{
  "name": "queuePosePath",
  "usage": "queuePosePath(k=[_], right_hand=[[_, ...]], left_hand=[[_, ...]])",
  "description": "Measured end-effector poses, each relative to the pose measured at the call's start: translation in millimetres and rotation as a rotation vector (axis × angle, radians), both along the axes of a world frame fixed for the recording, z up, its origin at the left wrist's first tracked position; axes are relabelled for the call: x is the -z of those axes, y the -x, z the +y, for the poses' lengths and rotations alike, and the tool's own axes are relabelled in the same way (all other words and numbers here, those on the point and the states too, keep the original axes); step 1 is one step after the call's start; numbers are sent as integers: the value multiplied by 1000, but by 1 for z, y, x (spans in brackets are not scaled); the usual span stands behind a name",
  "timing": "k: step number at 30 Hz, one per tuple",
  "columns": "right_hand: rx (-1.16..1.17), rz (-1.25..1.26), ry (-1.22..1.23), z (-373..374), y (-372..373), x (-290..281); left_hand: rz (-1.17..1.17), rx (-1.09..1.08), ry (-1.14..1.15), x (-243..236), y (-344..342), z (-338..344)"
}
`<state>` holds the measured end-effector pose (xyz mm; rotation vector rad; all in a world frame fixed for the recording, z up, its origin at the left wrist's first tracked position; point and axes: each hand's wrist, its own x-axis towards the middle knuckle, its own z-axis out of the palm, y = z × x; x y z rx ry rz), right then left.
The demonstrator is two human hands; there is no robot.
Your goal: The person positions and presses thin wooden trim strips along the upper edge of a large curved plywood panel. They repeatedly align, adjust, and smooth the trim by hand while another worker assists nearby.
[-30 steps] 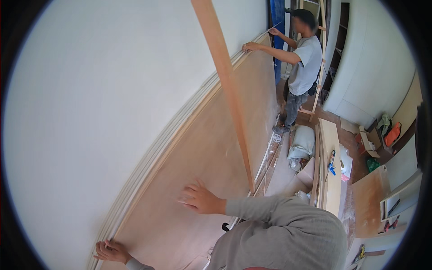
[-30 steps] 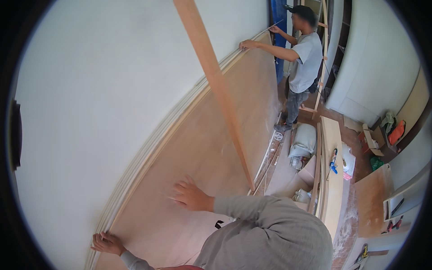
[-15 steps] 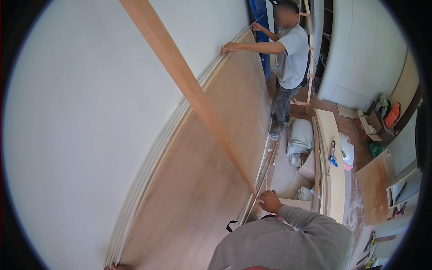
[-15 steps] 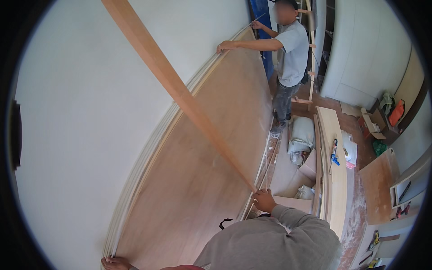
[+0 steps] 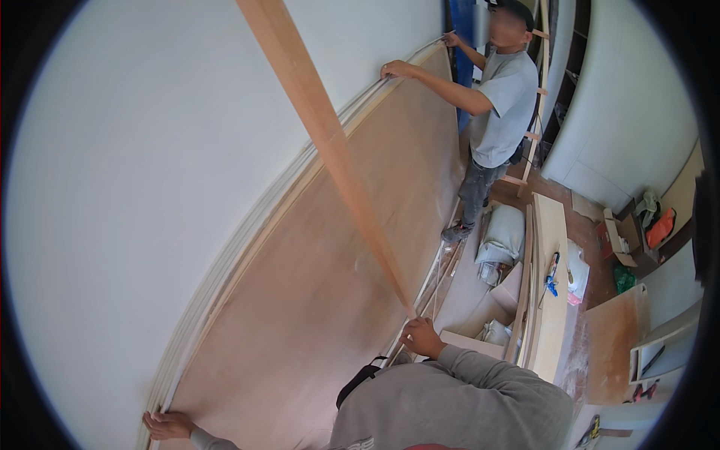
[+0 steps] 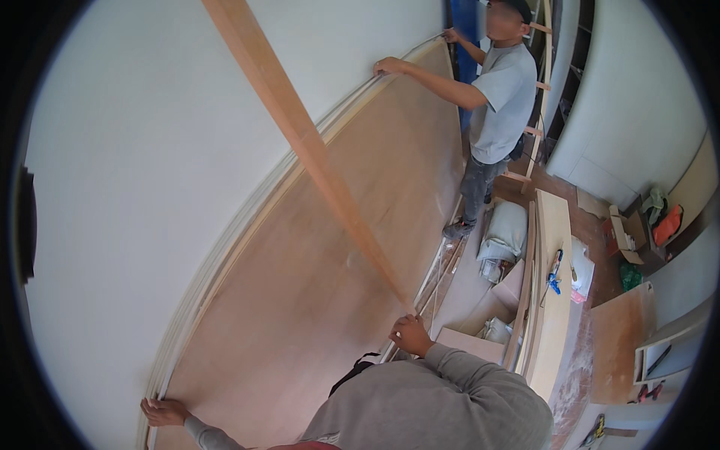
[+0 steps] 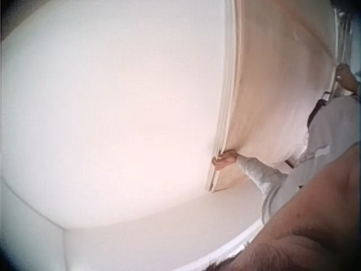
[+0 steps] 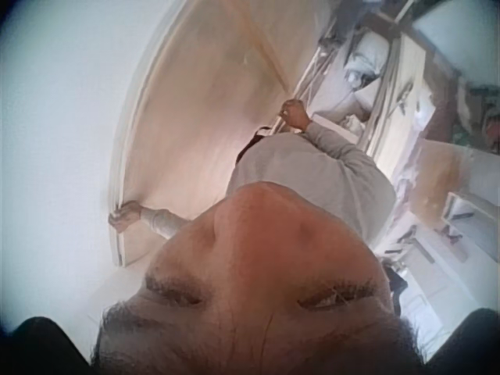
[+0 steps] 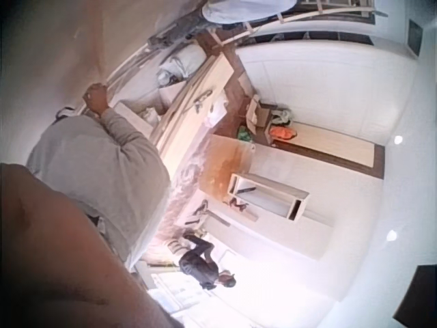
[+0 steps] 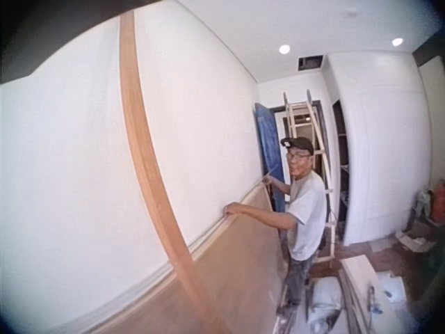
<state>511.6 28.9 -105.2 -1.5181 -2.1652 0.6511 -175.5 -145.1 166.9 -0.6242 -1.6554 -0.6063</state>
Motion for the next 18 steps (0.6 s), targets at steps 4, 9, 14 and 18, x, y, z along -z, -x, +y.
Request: queuePosePath(k=[4,9,14,18], right_hand=[[45,48,33,3,-12,-13],[-82,105,15,23,0,-43],[-213,337,-153,70,43,-130],[-363,398,-252,100,112,-221]], left_hand=[[2,-61,27,-23,-12,21],[227,134,23,-24,20,6],[-81,289,-98,-72,-29,51],[-121,270,136,-109,-68,-19]])
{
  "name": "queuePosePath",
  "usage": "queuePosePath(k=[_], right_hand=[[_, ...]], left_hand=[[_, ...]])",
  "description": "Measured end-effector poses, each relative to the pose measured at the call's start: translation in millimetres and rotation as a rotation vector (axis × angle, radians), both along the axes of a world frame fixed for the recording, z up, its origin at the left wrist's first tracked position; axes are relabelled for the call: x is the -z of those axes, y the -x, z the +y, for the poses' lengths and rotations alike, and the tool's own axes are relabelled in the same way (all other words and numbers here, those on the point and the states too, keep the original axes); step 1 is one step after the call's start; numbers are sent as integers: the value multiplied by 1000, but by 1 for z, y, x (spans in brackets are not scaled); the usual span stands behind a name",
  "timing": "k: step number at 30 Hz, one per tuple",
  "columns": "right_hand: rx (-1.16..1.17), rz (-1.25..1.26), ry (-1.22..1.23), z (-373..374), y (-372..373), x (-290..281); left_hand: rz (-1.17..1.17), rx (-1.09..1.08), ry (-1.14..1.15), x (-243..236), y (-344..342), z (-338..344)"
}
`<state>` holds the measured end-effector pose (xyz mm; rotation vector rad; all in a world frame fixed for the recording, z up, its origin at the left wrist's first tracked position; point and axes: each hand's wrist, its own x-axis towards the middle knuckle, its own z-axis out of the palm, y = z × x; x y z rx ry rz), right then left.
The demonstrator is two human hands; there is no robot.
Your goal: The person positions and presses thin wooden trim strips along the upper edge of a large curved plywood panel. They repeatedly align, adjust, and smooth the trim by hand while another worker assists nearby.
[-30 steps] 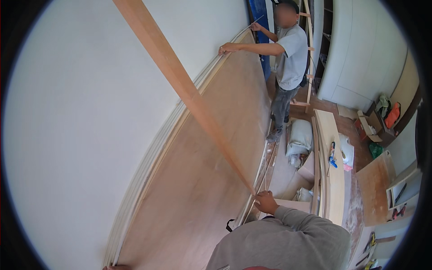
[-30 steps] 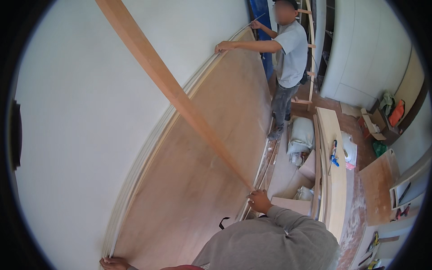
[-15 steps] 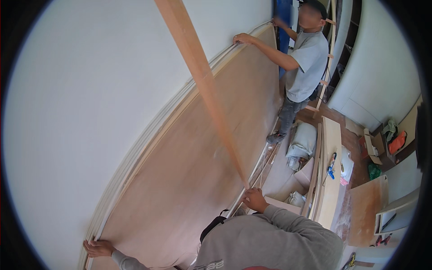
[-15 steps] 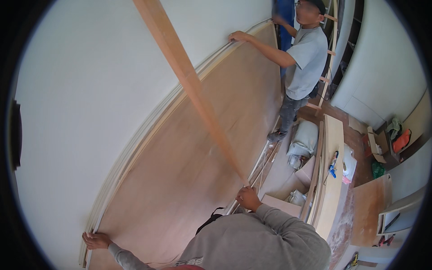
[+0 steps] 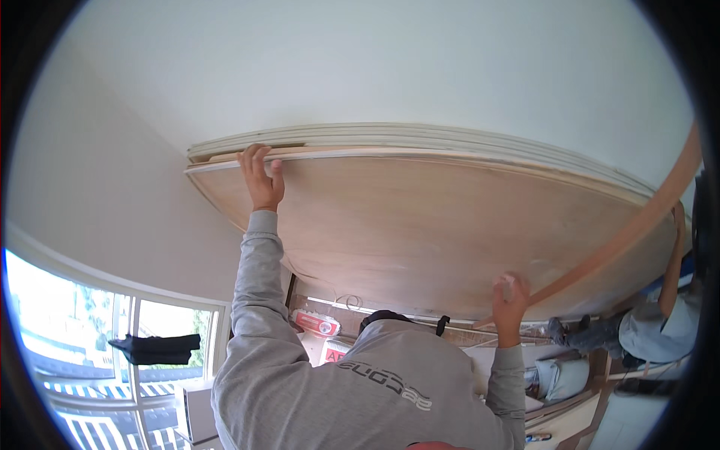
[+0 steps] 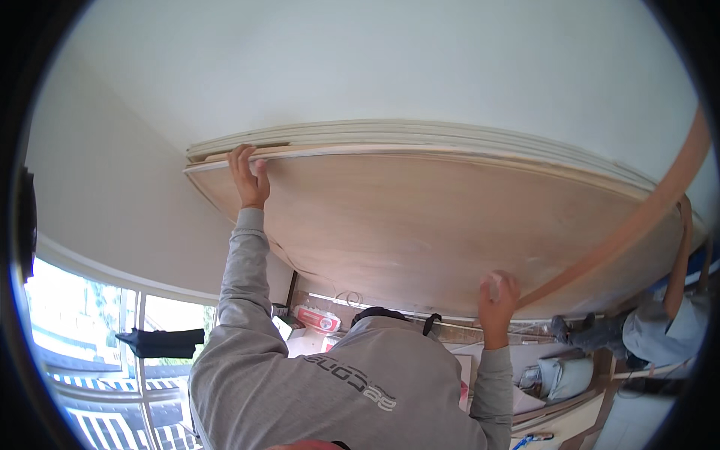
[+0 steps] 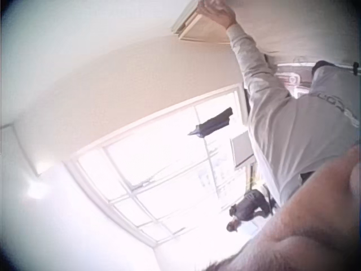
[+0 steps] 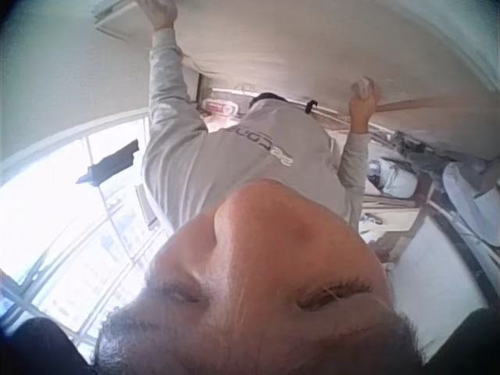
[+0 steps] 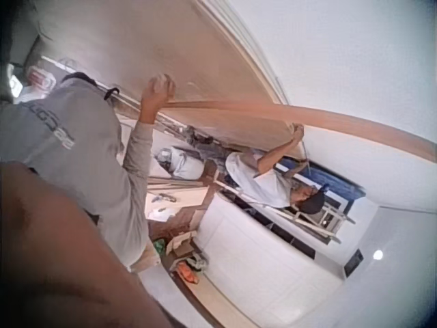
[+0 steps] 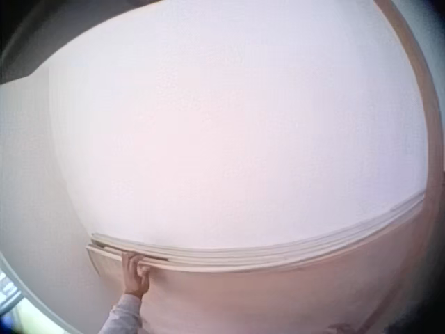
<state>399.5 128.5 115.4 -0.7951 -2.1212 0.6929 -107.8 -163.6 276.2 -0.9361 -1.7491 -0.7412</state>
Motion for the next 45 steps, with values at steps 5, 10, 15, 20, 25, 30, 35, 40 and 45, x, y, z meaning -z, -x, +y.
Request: queuePosePath(k=[5,10,15,20,25,30,35,40,45], right_hand=[[-134,94,-94,-8,91,-90],[-235,115,-230,-42,149,-107],[-281,75,-231,-74,167,-84],[-216,46,-171,-101,161,-68],[-148,28,-146,-114,140,-57],[-100,37,-88,-126,129,-42],[-171,74,-100,-151,174,-70],[-567,282,157,-180,283,-101],[-801,340,805,-223,406,-117]], left_hand=[[-5,-46,361,4,25,-73],[-140,37,350,0,56,-99],[-196,81,471,-15,74,-110],[-269,174,549,-21,84,-116],[-370,279,539,-31,89,-117],[-459,287,593,-35,102,-117],[-527,344,644,-47,112,-113],[-417,368,752,-65,116,-110],[-385,370,828,-84,113,-111]])
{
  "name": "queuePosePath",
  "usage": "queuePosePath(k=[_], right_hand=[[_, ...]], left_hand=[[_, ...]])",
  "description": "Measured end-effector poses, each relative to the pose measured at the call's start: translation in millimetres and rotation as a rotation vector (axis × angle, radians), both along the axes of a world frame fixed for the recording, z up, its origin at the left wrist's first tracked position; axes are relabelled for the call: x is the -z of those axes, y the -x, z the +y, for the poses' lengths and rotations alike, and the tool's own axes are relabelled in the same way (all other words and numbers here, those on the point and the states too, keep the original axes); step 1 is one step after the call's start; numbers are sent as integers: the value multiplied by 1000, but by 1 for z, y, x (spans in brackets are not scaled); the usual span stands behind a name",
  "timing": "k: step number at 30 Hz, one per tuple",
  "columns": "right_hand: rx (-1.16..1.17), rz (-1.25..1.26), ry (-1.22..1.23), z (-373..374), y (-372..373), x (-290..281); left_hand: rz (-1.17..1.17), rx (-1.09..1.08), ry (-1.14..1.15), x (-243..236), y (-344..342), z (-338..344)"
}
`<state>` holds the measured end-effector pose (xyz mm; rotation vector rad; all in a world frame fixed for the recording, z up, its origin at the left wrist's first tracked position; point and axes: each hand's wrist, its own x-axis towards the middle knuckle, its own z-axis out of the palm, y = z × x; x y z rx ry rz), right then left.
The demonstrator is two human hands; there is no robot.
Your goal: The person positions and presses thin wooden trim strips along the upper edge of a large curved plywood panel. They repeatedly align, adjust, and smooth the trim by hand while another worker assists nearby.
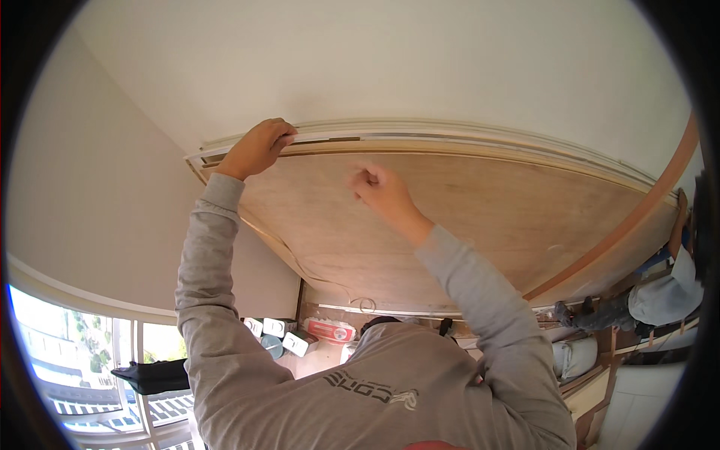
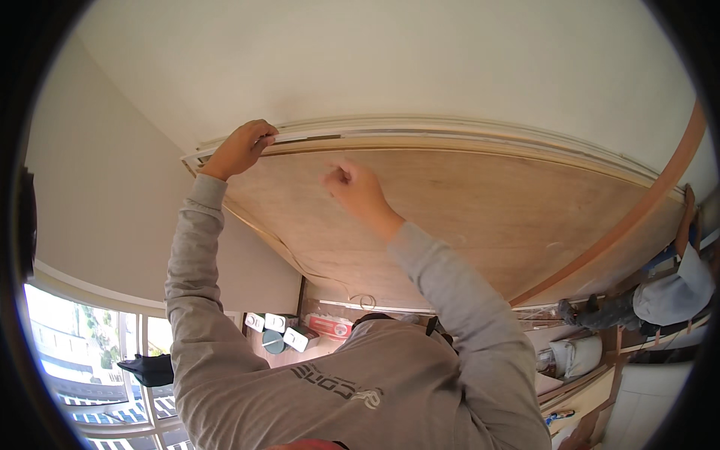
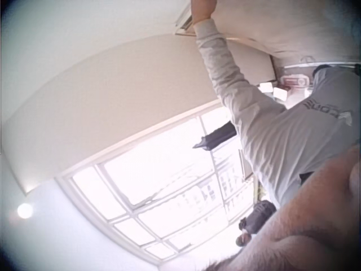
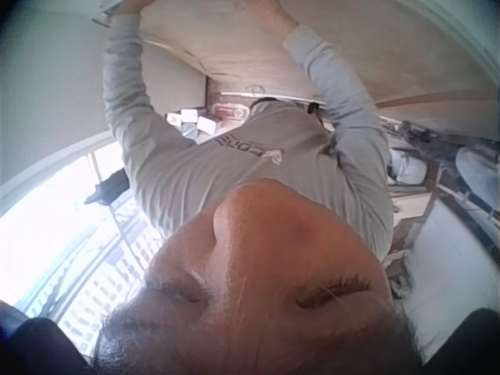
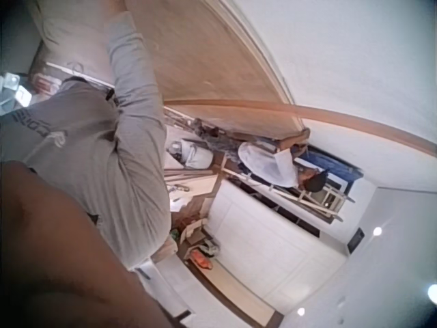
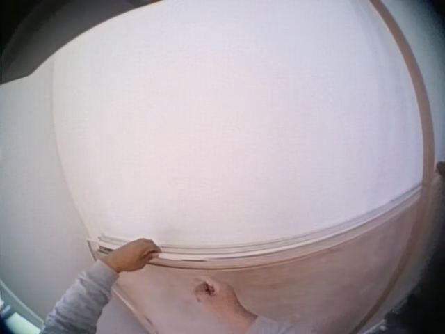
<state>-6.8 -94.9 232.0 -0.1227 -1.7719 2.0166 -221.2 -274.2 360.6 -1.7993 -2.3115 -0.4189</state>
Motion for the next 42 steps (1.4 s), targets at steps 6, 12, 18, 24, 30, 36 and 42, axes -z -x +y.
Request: queuePosePath(k=[6,12,18,24,30,36,42], right_hand=[[-37,-69,420,-33,62,-39],[-8,-26,400,-45,84,-30],[-10,-13,369,-46,95,-17],[-15,-119,377,-58,88,-5],[-125,-206,472,-90,54,39],[-188,-356,436,-77,-18,111],[-48,-569,493,-10,-143,190]], left_hand=[[-127,-36,23,-15,-12,-1],[-146,-82,58,-22,-4,-7],[-166,-134,109,-27,2,-8],[-117,-97,63,-30,5,-11],[-88,-105,84,-37,7,-9],[-108,-136,82,-39,7,-9],[-88,-72,71,-33,10,-13]])
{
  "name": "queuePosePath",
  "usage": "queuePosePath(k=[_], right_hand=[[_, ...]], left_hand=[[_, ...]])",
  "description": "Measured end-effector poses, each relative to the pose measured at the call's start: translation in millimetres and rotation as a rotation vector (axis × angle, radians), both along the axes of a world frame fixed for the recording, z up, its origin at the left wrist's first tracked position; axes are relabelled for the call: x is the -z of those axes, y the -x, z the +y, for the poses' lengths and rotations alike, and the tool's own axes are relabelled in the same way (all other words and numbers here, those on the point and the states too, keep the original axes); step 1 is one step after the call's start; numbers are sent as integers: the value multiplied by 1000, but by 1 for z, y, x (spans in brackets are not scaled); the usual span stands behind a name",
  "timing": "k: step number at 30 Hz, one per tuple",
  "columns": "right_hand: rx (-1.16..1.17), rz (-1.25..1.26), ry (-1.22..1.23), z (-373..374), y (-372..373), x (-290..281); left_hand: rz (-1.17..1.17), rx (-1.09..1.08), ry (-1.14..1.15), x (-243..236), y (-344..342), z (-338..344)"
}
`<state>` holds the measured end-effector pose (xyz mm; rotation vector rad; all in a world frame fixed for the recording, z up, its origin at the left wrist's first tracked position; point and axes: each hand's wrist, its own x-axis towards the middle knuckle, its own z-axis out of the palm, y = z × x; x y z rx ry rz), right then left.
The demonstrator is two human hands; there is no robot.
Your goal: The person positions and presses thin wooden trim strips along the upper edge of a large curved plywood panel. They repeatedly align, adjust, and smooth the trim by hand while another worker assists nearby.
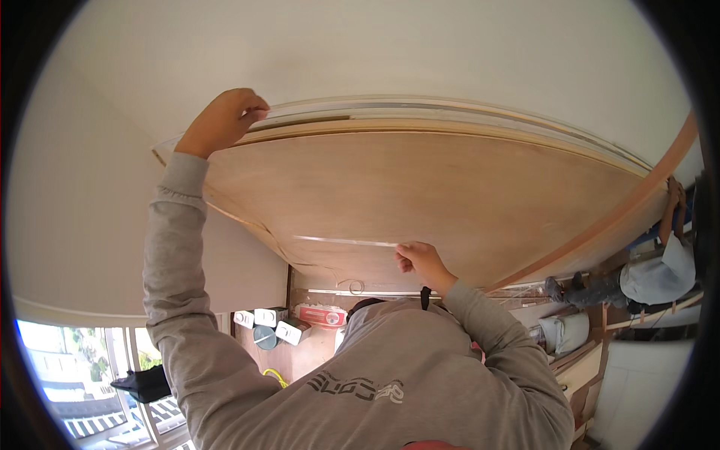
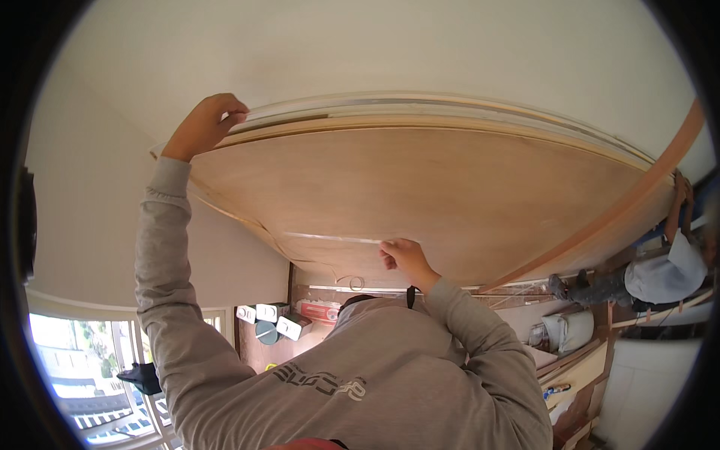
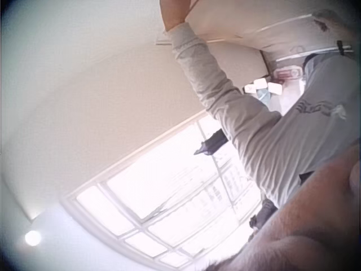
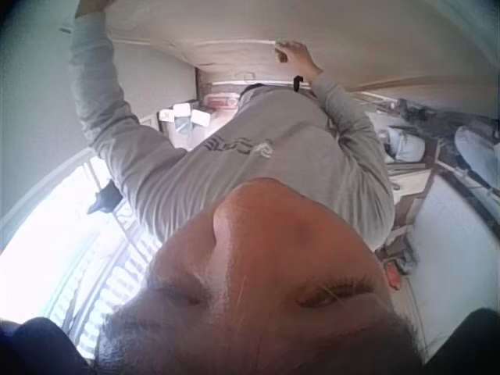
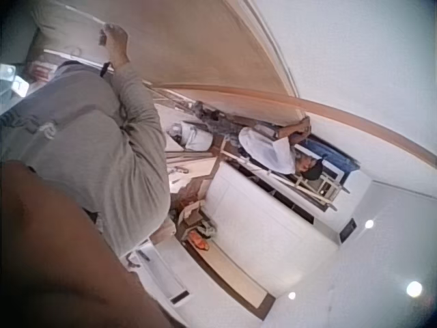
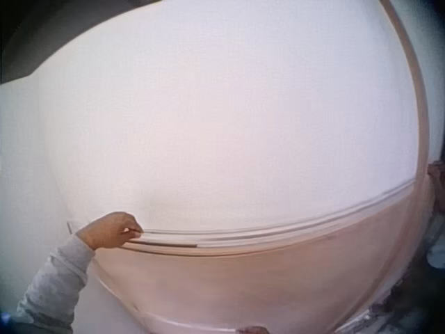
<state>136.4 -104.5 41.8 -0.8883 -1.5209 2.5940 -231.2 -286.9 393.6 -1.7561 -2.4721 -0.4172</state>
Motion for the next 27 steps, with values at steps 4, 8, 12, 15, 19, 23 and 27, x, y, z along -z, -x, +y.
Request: queuePosePath(k=[4,8,12,15,19,23,27], right_hand=[[299,-145,13,43,-104,45],[622,-238,-41,73,-220,75],[950,-383,-63,65,-326,111],[1166,-495,1,32,-401,149],[1372,-460,252,-52,-502,214],[1595,-776,459,-139,-504,220],[1736,-768,628,-204,-484,235]], left_hand=[[35,92,-65,21,11,5],[155,145,-148,42,16,12],[197,52,-145,76,31,16],[270,0,-119,90,32,22],[207,37,-162,114,49,36],[193,-51,-163,120,46,37],[245,-25,-172,125,51,36]])
